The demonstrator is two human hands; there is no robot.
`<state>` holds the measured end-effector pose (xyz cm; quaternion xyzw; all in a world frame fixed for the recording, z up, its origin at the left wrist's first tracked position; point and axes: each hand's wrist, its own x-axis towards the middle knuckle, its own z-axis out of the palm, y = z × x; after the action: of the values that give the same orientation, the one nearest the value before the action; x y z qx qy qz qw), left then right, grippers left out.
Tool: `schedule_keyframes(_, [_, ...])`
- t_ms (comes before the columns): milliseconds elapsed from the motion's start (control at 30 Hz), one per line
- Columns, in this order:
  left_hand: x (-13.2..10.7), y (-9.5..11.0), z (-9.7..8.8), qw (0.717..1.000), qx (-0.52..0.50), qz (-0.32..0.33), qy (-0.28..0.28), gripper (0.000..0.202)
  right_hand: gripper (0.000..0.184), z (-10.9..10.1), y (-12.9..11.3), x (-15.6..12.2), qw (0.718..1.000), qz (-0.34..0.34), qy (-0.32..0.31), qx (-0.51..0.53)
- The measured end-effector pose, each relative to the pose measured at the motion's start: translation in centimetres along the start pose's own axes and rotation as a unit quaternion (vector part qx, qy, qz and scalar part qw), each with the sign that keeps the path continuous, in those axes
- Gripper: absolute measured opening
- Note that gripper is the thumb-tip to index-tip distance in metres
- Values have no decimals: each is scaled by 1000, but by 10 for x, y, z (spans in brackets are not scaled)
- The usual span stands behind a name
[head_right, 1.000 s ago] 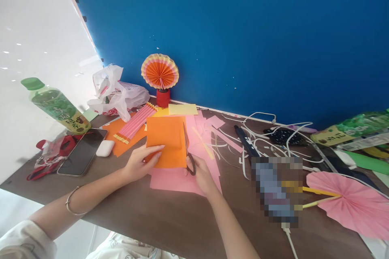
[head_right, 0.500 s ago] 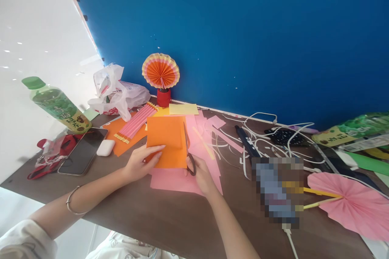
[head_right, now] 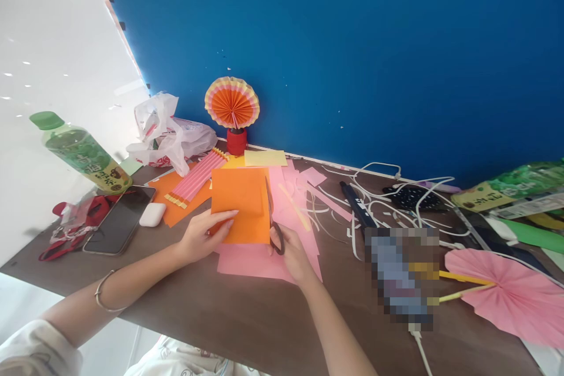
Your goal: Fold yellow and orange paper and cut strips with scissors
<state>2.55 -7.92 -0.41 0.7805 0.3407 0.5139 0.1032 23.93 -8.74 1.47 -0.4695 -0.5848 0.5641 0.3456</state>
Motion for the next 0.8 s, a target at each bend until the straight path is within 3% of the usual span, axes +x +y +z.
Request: schedule_keyframes(800, [0,-1,0,1000,2,8,-3,29,47,1,2,-1,1000,15,20,4])
